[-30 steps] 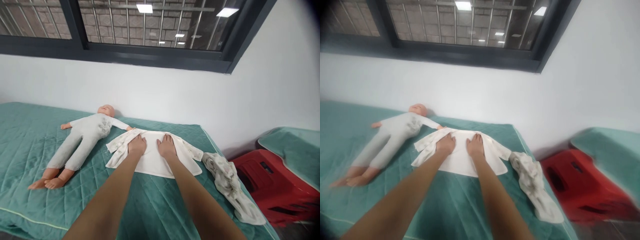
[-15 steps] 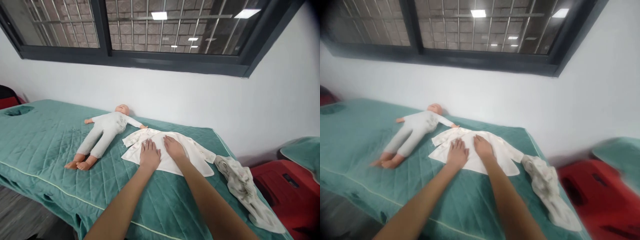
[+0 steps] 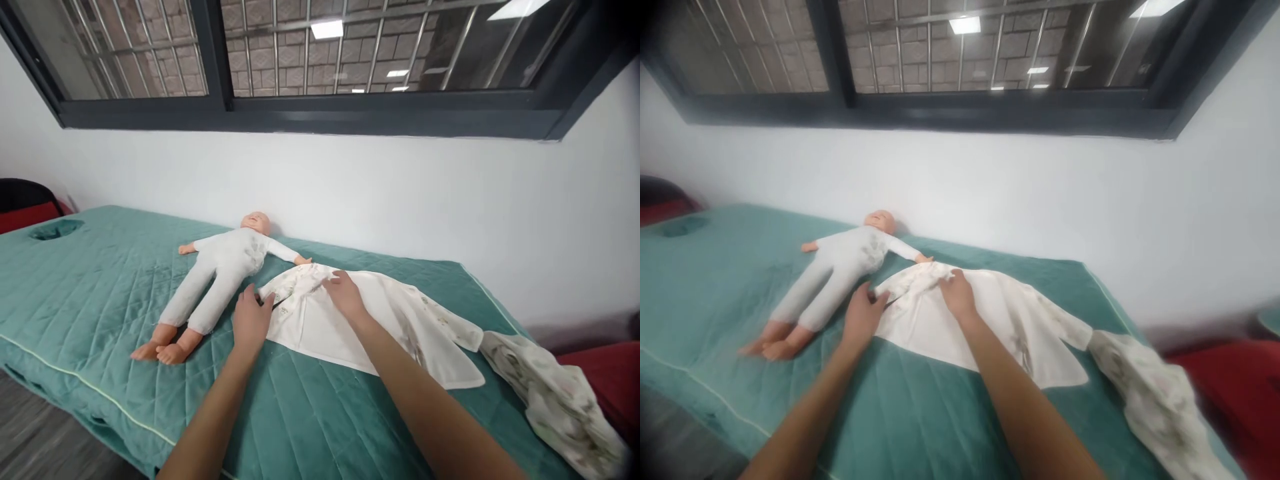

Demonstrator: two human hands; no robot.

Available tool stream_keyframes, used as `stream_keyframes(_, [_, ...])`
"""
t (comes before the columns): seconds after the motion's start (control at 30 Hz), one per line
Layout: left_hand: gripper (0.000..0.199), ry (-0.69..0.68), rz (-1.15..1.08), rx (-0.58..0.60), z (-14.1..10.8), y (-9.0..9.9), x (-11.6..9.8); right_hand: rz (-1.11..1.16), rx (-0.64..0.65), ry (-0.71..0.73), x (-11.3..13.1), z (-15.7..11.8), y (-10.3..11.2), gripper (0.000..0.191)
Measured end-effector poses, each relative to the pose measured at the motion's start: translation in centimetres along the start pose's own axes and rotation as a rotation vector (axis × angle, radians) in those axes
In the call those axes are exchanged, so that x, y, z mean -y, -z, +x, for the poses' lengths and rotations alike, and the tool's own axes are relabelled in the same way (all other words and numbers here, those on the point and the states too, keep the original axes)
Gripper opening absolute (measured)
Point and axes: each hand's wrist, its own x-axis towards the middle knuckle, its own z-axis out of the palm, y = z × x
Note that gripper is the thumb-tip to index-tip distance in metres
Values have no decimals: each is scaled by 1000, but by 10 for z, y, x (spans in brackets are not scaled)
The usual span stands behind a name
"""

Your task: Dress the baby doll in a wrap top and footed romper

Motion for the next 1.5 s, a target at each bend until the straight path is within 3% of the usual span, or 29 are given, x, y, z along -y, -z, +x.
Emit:
stream_keyframes(0.07, [59,32,-7,99,16,-4,-1,87,-45,-55,6,19,-16,48])
stream_keyframes(0.13, [48,-2,-44,127,29,-6,-3,198,-99,-72,6,29,-26,43])
stream_keyframes(0.23, [33,-160,-106,0,48,-9,-6,403,-118,-65,5,27,-29,38])
stream_keyframes(0.37, [40,-309,-26,-154,65,-21,-5,645,-20,-60,11,19,-21,33])
stream_keyframes(0.5, [45,-350,70,-145,56,-32,-1,880,62,-102,18,16,-14,33])
stream_keyframes(0.57, [40,-386,47,-212,49,-31,0,969,97,-135,18,15,-13,32])
stream_keyframes(0.63, [33,-468,37,-252,44,-27,0,913,111,-138,17,15,-14,31])
stream_keyframes(0.77, [23,-627,155,-53,40,-23,-4,619,171,-39,15,15,-17,39])
stream_keyframes(0.8, [23,-602,190,-43,40,-23,-5,564,198,-3,15,14,-17,41])
stream_keyframes(0.97, [38,-281,270,-213,37,-24,-6,304,247,150,17,11,-10,37])
stream_keyframes(1.13, [52,-213,205,-95,44,-26,3,139,193,159,16,12,-1,36])
stream_keyframes(1.27, [50,-341,-7,-113,54,-28,12,108,172,47,12,15,4,44])
stream_keyframes(1.4, [39,-558,11,-161,57,-29,15,119,167,-10,9,14,8,48])
stream_keyframes(1.5, [39,-612,15,-191,58,-30,15,131,177,-40,5,15,11,50])
